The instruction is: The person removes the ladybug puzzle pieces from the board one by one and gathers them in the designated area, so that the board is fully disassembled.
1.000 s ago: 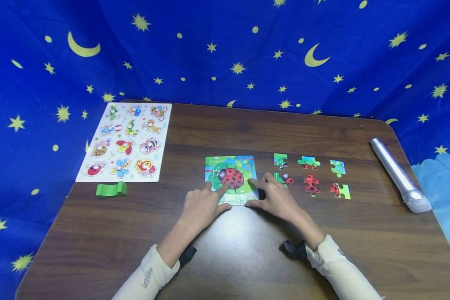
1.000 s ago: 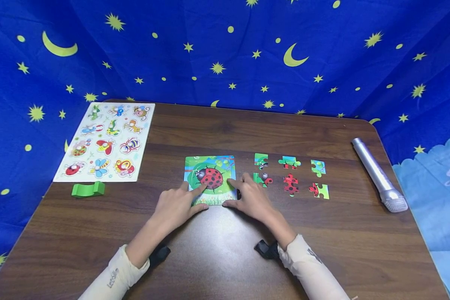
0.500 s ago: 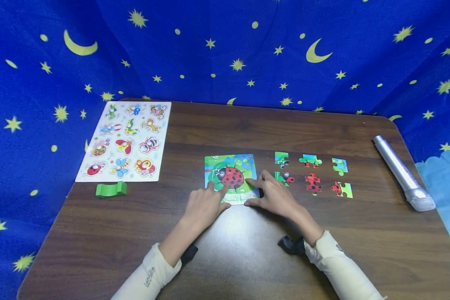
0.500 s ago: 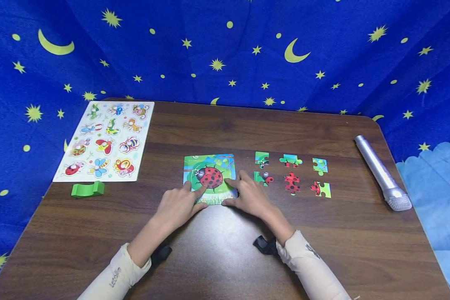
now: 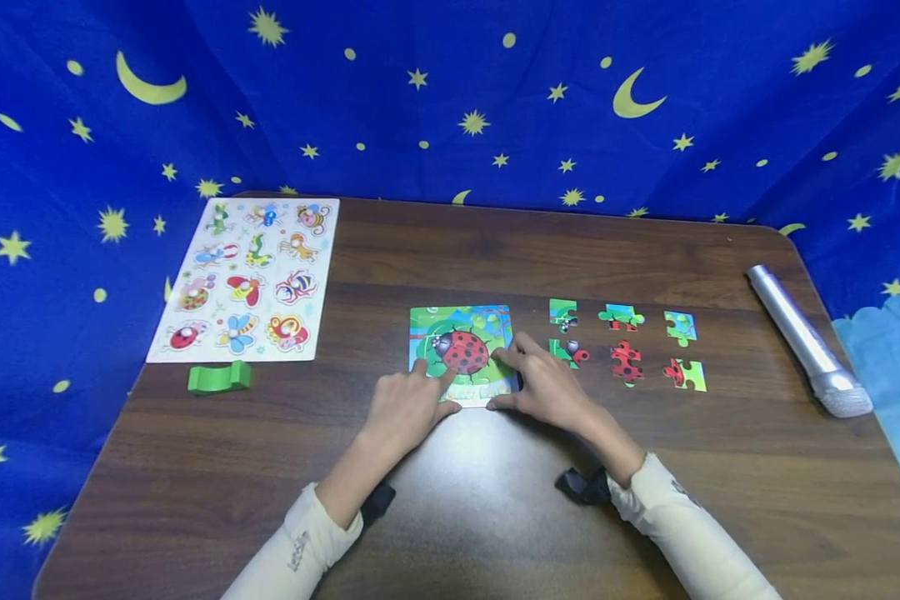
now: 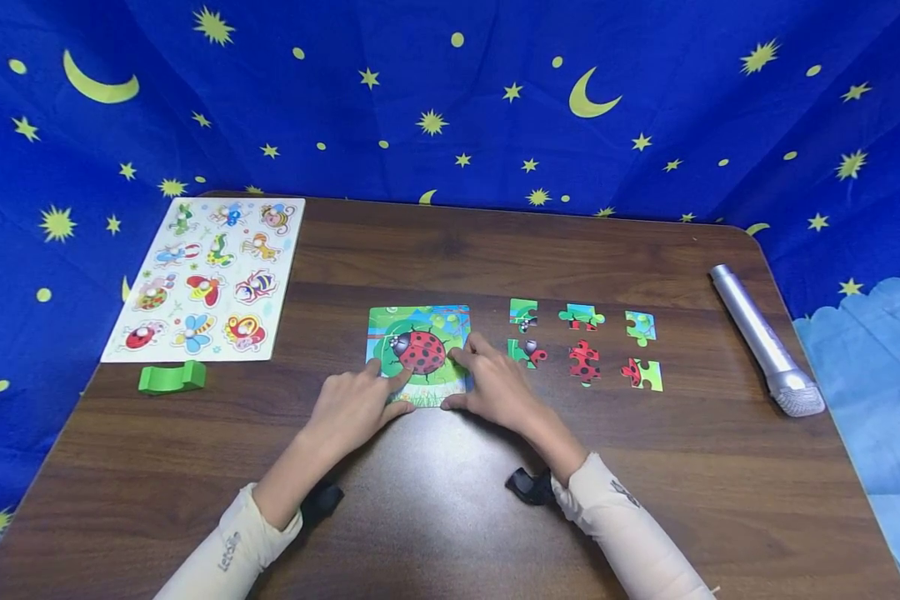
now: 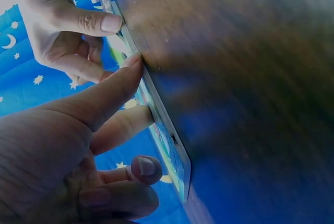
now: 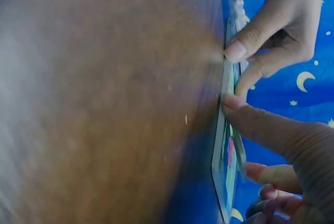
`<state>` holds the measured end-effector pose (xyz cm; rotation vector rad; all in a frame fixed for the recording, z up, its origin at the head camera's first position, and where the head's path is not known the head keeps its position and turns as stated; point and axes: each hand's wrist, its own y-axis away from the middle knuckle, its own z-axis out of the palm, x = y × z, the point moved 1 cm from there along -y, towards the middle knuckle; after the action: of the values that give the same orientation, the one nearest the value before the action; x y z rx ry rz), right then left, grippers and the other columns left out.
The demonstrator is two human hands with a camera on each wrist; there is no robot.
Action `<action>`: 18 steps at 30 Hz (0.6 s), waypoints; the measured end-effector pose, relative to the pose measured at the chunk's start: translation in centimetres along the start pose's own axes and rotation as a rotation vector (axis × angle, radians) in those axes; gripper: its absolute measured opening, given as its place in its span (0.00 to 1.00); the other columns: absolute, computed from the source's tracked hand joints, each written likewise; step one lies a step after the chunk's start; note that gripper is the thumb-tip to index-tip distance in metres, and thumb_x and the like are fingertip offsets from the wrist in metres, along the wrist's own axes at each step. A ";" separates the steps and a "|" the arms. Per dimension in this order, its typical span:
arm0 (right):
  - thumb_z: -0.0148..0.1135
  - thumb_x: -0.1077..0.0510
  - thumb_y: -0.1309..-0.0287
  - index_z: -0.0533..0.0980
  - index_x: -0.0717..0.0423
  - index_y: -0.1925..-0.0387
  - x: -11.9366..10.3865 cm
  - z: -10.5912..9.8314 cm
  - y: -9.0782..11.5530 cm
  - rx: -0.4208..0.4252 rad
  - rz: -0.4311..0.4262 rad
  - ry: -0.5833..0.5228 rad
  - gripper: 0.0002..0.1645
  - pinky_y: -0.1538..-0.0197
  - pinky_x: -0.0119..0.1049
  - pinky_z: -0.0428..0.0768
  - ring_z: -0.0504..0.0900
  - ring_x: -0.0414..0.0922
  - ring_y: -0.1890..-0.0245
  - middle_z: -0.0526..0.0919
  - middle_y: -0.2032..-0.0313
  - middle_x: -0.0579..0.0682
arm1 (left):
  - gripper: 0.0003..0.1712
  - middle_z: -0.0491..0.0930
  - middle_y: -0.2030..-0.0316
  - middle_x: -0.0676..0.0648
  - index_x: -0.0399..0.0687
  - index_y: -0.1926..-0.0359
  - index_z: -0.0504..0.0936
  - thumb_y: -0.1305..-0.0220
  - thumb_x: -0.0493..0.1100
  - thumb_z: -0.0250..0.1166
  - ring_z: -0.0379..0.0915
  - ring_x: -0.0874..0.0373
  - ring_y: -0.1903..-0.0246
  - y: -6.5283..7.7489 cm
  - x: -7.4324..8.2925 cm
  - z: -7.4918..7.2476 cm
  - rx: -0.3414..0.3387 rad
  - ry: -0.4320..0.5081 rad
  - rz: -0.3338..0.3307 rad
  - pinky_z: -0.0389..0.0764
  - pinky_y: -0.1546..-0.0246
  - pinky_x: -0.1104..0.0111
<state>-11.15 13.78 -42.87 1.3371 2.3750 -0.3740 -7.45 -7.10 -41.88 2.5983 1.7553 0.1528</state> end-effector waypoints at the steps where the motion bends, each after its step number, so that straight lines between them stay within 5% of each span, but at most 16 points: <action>1: 0.83 0.45 0.63 0.81 0.59 0.45 -0.1 0.0 0.1 0.015 -0.007 0.008 0.42 0.73 0.31 0.66 0.65 0.39 0.73 0.70 0.63 0.47 | 0.31 0.82 0.60 0.40 0.61 0.39 0.82 0.40 0.67 0.64 0.74 0.51 0.81 0.0 0.0 0.0 0.000 0.002 0.001 0.71 0.83 0.62; 6: 0.83 0.44 0.63 0.81 0.60 0.46 -0.2 0.2 0.2 0.040 -0.018 0.024 0.42 0.73 0.31 0.66 0.65 0.39 0.72 0.70 0.64 0.48 | 0.31 0.82 0.61 0.40 0.60 0.40 0.82 0.40 0.67 0.65 0.75 0.50 0.80 -0.1 0.0 -0.1 0.000 0.003 -0.003 0.71 0.82 0.62; 18: 0.79 0.43 0.54 0.78 0.57 0.40 0.7 -0.1 0.1 -0.067 -0.038 -0.032 0.41 0.73 0.29 0.60 0.61 0.38 0.73 0.68 0.64 0.45 | 0.31 0.82 0.64 0.39 0.62 0.39 0.81 0.41 0.67 0.65 0.77 0.47 0.79 0.0 -0.1 0.1 0.027 0.011 -0.006 0.73 0.82 0.59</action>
<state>-11.40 14.38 -43.07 1.2485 2.3684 -0.3206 -7.46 -7.23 -41.94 2.6154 1.7811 0.1444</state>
